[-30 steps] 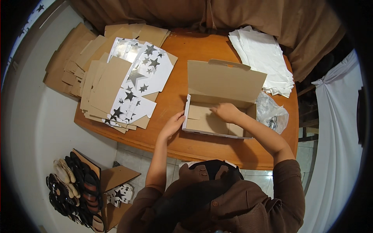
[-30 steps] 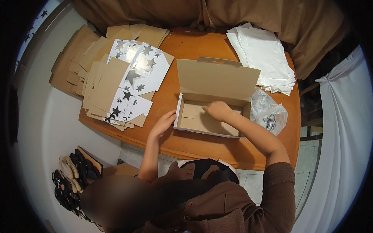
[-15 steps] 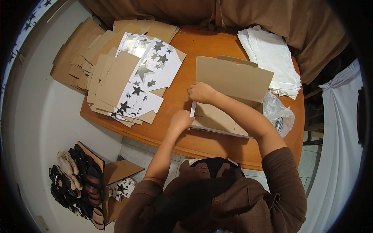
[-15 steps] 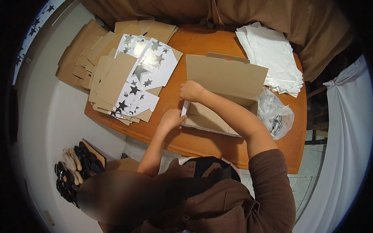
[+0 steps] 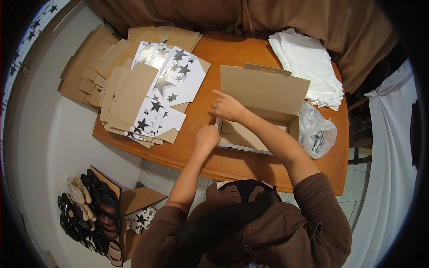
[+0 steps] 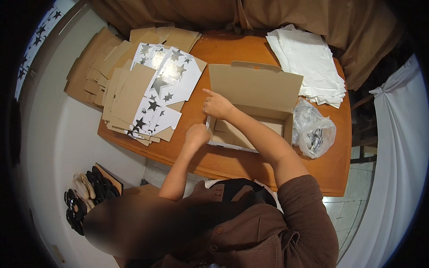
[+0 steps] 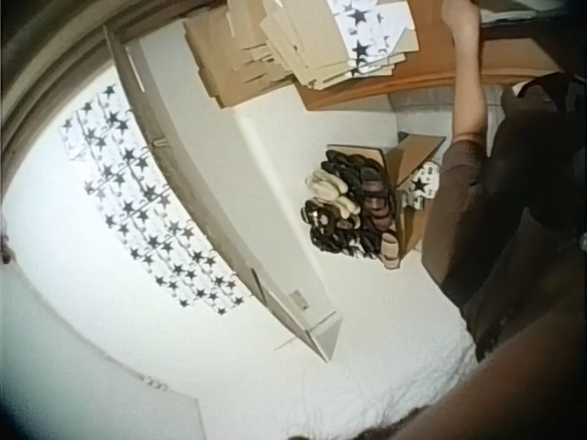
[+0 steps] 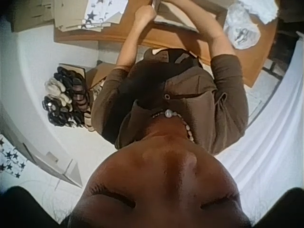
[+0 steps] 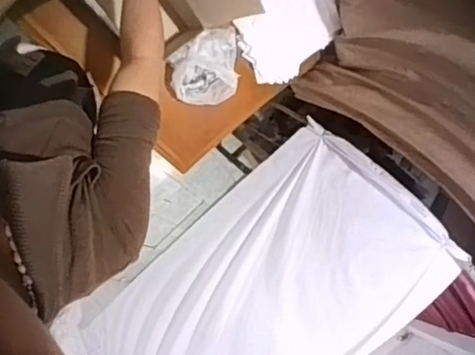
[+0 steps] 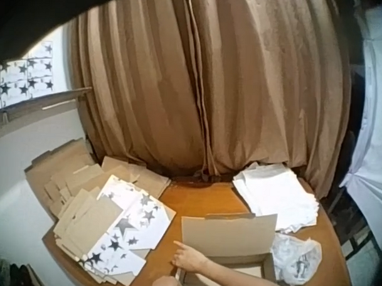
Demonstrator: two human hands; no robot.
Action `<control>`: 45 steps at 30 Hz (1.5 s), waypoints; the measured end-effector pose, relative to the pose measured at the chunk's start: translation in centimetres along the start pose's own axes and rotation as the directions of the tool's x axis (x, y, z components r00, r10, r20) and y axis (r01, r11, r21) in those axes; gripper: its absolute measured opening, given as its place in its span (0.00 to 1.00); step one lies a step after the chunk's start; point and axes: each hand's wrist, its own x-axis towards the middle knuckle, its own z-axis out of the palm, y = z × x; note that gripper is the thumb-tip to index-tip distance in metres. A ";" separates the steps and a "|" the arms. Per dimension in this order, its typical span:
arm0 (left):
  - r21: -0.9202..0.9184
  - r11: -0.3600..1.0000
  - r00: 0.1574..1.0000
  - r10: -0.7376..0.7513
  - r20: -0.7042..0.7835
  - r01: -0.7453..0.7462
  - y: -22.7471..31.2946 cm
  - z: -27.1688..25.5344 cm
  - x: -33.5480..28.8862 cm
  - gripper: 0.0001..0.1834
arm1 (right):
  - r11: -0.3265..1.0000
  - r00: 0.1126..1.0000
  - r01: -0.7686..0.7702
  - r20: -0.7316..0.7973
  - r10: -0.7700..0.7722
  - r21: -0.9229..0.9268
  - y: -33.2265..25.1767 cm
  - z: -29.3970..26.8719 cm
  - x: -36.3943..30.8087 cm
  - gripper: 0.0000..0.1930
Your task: Folding cardboard shoe boxes and placing them on a storage shelf.
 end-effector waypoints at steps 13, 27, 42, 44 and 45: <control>0.175 0.900 0.783 0.435 -0.444 -0.400 3.6 -1.5 -0.9 0.17 | 0.840 0.825 -0.424 -0.238 0.512 0.340 0.3 -8.6 -21.7 0.23; -0.007 0.395 0.389 0.903 -0.183 -0.919 14.6 7.6 -3.0 0.06 | 0.764 0.784 -0.567 -0.084 0.615 0.307 -6.2 -5.4 -30.9 0.23; 0.014 0.375 0.355 0.889 -0.290 -0.927 16.0 8.4 -3.2 0.13 | 0.986 0.954 -0.128 0.284 0.092 0.110 -0.7 -7.2 -27.0 0.06; 0.011 0.523 0.501 0.821 -0.276 -0.852 17.0 8.3 -3.7 0.14 | 0.984 0.955 -0.110 0.290 0.065 0.141 -0.2 -6.5 -26.8 0.07; 0.010 0.527 0.503 0.818 -0.279 -0.850 17.4 8.7 -3.7 0.14 | 0.982 0.956 -0.088 0.292 0.035 0.169 0.2 -6.1 -26.6 0.08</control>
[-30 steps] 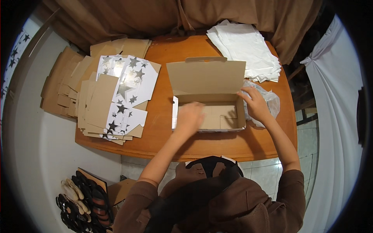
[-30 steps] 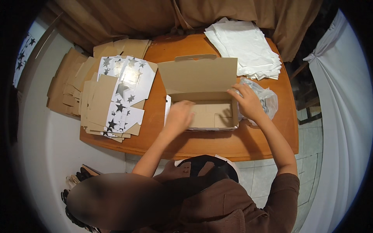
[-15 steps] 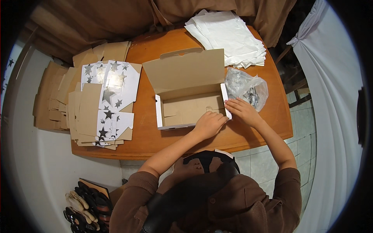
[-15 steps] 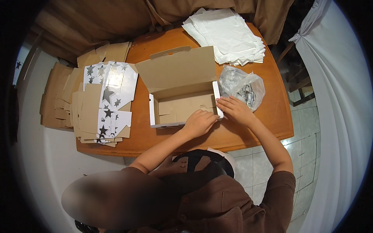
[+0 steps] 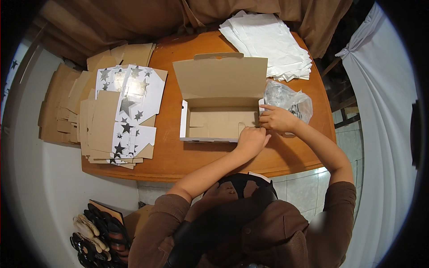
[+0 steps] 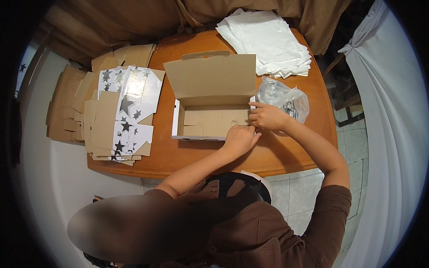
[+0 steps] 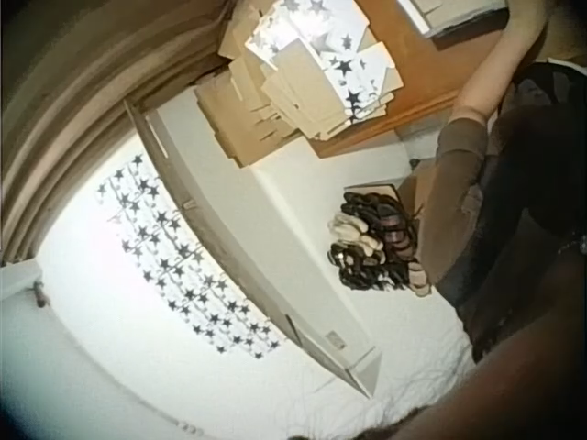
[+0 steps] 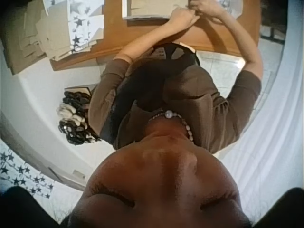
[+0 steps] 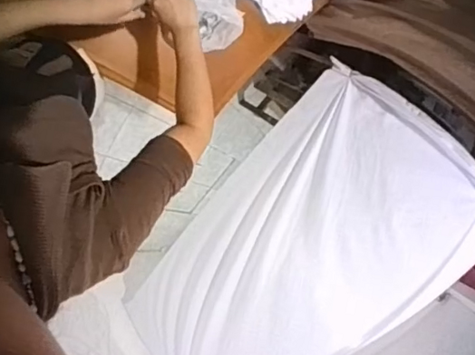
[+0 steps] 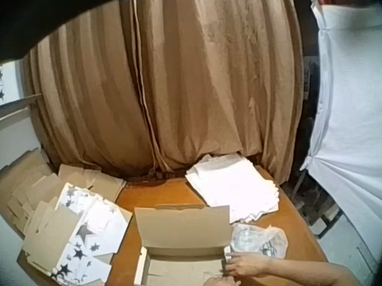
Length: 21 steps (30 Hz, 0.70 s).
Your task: Folding cardboard shoe boxes and placing them on a storage shelf.
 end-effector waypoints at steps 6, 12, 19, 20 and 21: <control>0.149 0.987 0.997 -0.060 -0.054 0.067 0.7 1.4 0.9 0.11 | 0.998 0.937 -0.027 -0.348 0.005 -0.058 3.6 1.8 0.1 0.10; 0.225 0.973 0.988 -0.090 0.127 0.060 1.4 0.7 1.6 0.08 | 0.992 0.994 -0.007 -0.105 -0.006 -0.123 5.3 1.5 1.2 0.09; 0.228 0.944 0.900 -0.304 0.312 0.240 2.2 -0.1 2.3 0.10 | 0.978 0.994 0.039 -0.096 -0.059 -0.205 5.3 1.7 1.5 0.06; 0.218 0.950 0.898 -0.289 0.332 0.225 2.1 -0.1 2.3 0.11 | 0.974 0.991 0.062 -0.099 -0.085 -0.216 5.3 1.6 1.5 0.07; 0.218 0.949 0.898 -0.290 0.332 0.226 1.8 0.2 2.3 0.11 | 0.974 0.991 0.063 -0.098 -0.086 -0.216 5.4 1.6 1.5 0.07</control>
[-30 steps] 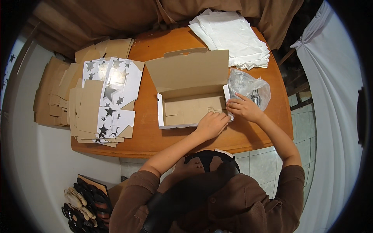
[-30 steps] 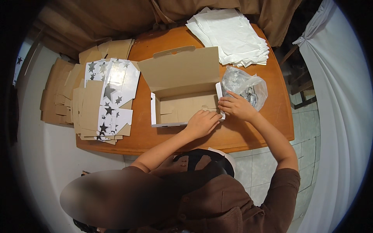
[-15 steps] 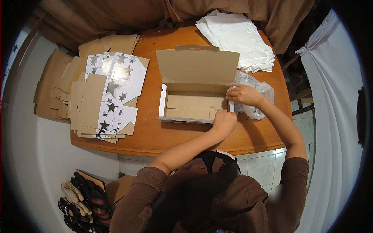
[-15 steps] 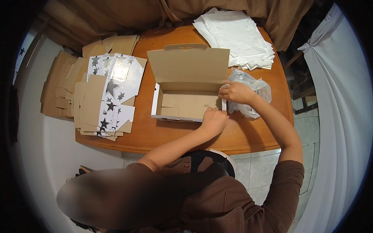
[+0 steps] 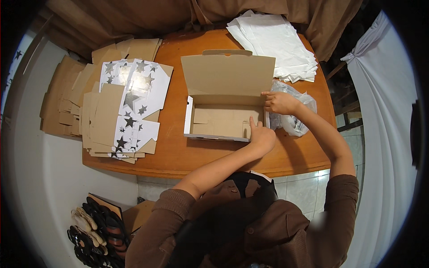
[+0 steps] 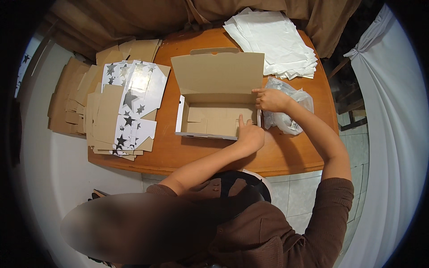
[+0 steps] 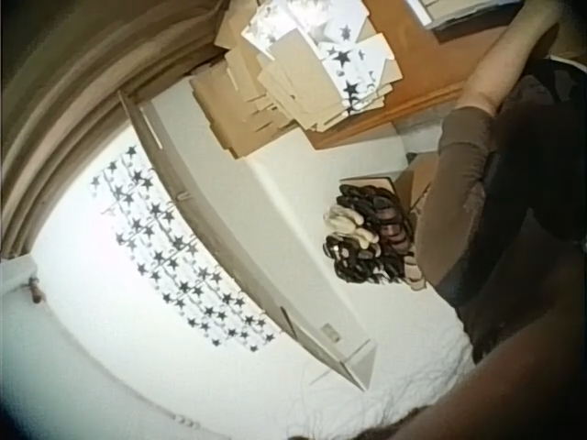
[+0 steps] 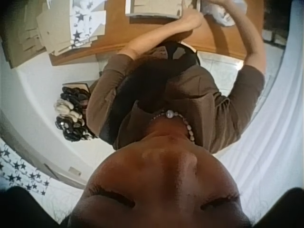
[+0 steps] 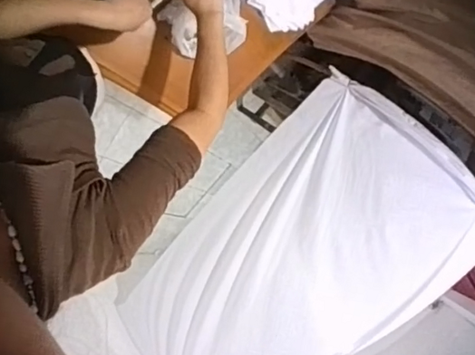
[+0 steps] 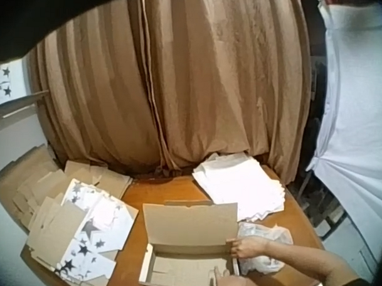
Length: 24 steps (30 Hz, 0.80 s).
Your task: Folding cardboard shoe boxes and placing them on a storage shelf.
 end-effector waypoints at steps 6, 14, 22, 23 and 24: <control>-0.084 0.996 0.999 0.034 0.017 -0.033 -0.7 0.3 0.2 0.12 | 0.998 0.998 -0.018 0.056 0.015 0.054 0.2 0.1 -0.1 0.06; 0.049 0.968 0.805 0.233 -0.545 -0.248 -5.9 -0.7 -3.4 0.22 | 0.927 0.907 -0.362 -0.192 0.374 0.095 -1.9 0.4 -0.5 0.21; -0.124 0.980 0.693 -0.198 -0.693 0.156 -15.1 0.0 -15.7 0.15 | 0.926 0.849 -0.324 -0.373 0.375 0.194 -11.9 -3.8 -2.8 0.21; -0.126 0.980 0.696 -0.199 -0.690 0.156 -15.6 0.4 -16.5 0.15 | 0.968 0.876 -0.228 -0.412 0.249 0.101 -12.6 -3.3 -3.2 0.20; -0.073 0.985 0.686 -0.160 -0.709 0.155 -15.9 0.7 -17.3 0.16 | 0.969 0.877 -0.225 -0.411 0.248 0.106 -13.0 -3.2 -3.1 0.20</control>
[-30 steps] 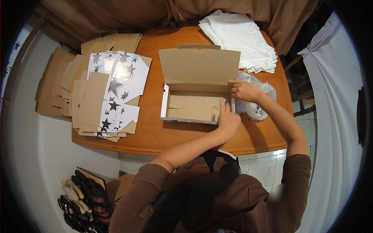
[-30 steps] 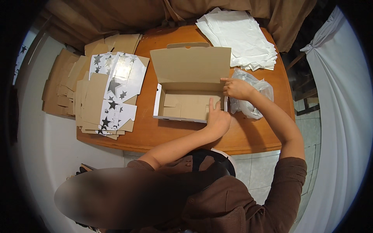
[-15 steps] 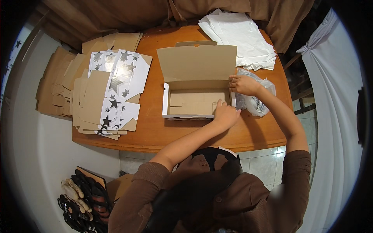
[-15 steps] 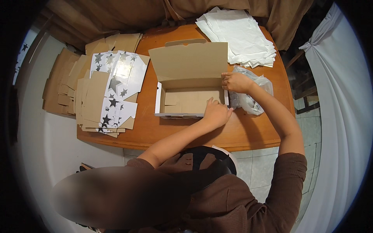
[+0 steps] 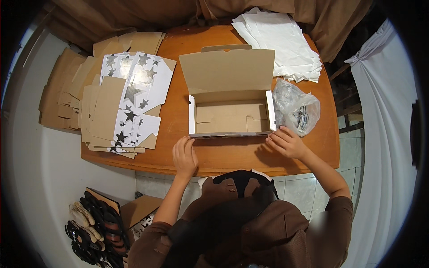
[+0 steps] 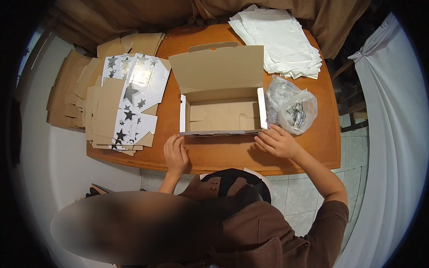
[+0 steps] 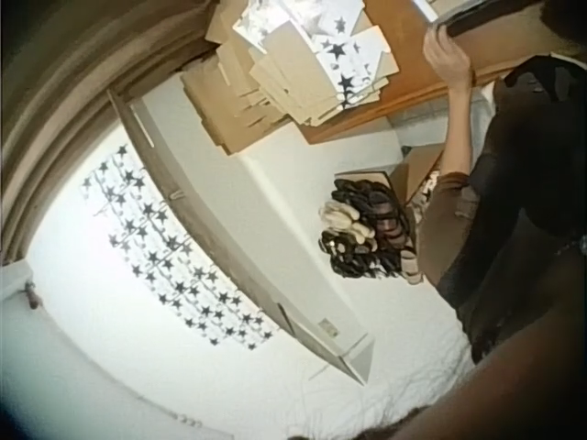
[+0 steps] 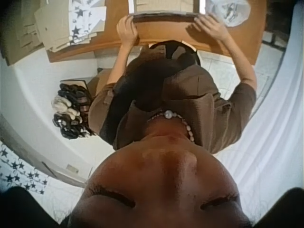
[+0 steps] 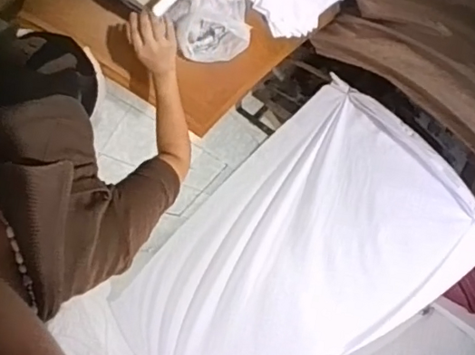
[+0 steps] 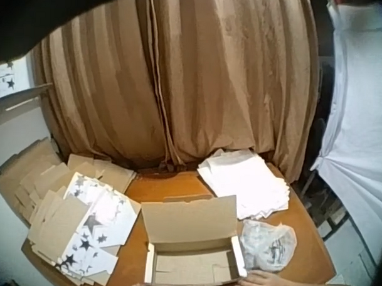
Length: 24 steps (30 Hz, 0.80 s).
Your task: Folding cardboard shoe boxes and placing them on a storage shelf.
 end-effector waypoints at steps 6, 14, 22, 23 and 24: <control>0.056 0.985 0.985 0.161 0.055 -0.164 -0.6 0.9 0.2 0.19 | 0.980 0.979 -0.201 0.028 0.201 -0.004 -0.5 1.4 -0.1 0.18; 0.040 0.991 0.990 0.126 0.057 -0.128 -1.1 2.0 1.2 0.19 | 0.928 0.931 -0.360 0.105 0.349 0.101 1.0 1.6 0.4 0.17; 0.171 0.971 0.983 0.151 0.101 -0.167 -1.5 1.6 2.5 0.18 | 0.902 0.906 -0.418 0.116 0.406 0.106 1.3 2.2 0.5 0.17; 0.185 0.967 0.983 0.158 0.091 -0.173 -1.6 1.7 2.6 0.18 | 0.902 0.906 -0.418 0.118 0.405 0.108 1.6 2.2 0.5 0.17; 0.186 0.967 0.983 0.158 0.092 -0.173 -1.8 1.8 2.6 0.18 | 0.893 0.904 -0.421 0.150 0.400 0.159 1.9 2.3 0.5 0.16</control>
